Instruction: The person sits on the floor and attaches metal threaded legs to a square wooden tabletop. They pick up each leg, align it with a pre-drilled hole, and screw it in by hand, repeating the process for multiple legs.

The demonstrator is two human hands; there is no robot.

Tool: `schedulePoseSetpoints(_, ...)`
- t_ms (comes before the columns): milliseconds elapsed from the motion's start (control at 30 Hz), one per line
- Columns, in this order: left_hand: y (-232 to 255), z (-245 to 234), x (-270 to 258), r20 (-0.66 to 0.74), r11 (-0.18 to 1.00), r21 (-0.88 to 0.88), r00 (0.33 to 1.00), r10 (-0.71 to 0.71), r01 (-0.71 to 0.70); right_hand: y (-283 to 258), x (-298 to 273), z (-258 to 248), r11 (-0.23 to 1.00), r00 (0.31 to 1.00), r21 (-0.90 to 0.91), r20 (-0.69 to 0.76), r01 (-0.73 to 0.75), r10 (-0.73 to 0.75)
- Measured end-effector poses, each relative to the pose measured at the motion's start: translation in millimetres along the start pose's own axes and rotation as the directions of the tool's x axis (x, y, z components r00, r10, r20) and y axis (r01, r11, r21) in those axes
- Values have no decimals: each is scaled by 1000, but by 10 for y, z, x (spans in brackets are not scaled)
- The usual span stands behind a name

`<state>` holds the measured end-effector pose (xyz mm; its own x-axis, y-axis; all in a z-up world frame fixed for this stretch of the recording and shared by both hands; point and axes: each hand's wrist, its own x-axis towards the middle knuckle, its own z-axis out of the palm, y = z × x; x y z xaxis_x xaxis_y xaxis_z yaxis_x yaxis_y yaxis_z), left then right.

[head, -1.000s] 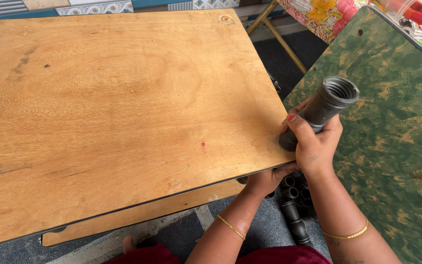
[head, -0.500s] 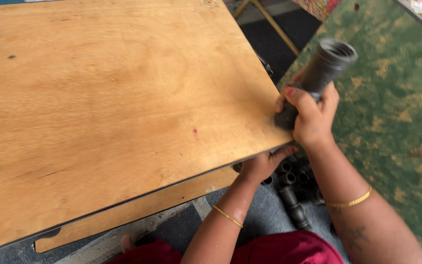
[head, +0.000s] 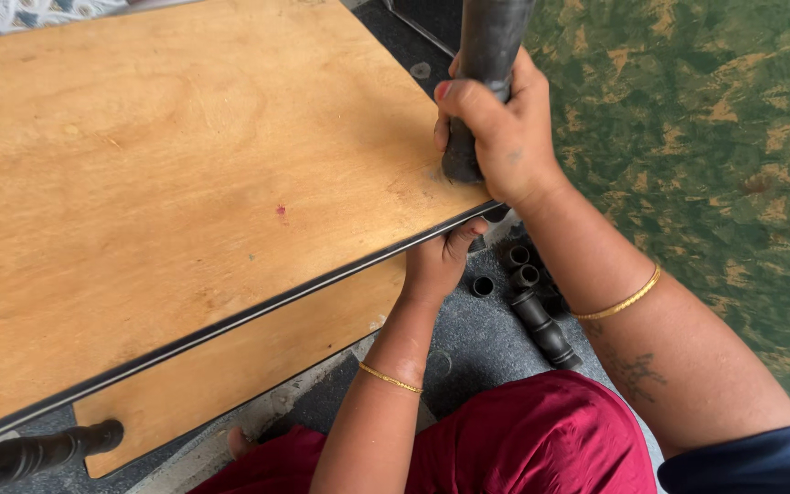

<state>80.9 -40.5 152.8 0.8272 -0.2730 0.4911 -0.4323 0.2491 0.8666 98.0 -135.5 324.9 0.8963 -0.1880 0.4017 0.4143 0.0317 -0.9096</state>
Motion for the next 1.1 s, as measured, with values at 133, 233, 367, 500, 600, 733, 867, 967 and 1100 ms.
schedulePoseSetpoints(133,-38,-12,-4,-1,994,105,1000,12,-12,31,-96,14,996,999,-79,11,45,-45)
schedulePoseSetpoints(233,-22,-36,-54,39,995,99,999,8,-12,66,-172,-7,992,996,-89,40,88,-85)
schedulePoseSetpoints(367,151,-63,-94,75,992,-42,990,-117,120,66,-138,-31,988,995,-117,42,96,-92)
schedulePoseSetpoints(500,306,-66,-142,47,960,-251,992,-117,125,61,-185,43,985,994,-142,-40,96,-102)
schedulePoseSetpoints(600,350,-76,-140,46,982,-164,995,-83,90,29,-275,141,970,984,-208,-103,125,-149)
schedulePoseSetpoints(733,314,-106,-150,73,999,-24,996,-43,45,-13,-313,175,963,979,-257,-162,82,-127)
schedulePoseSetpoints(867,210,-88,-158,126,997,77,992,-30,20,-27,-320,156,971,979,-226,-164,80,-119)
schedulePoseSetpoints(967,129,-73,-183,109,999,39,993,-42,38,-17,-340,157,964,983,-253,-143,80,-119)
schedulePoseSetpoints(1100,140,-62,-153,93,999,37,995,-21,17,-40,-372,161,952,981,-287,-129,105,-147)
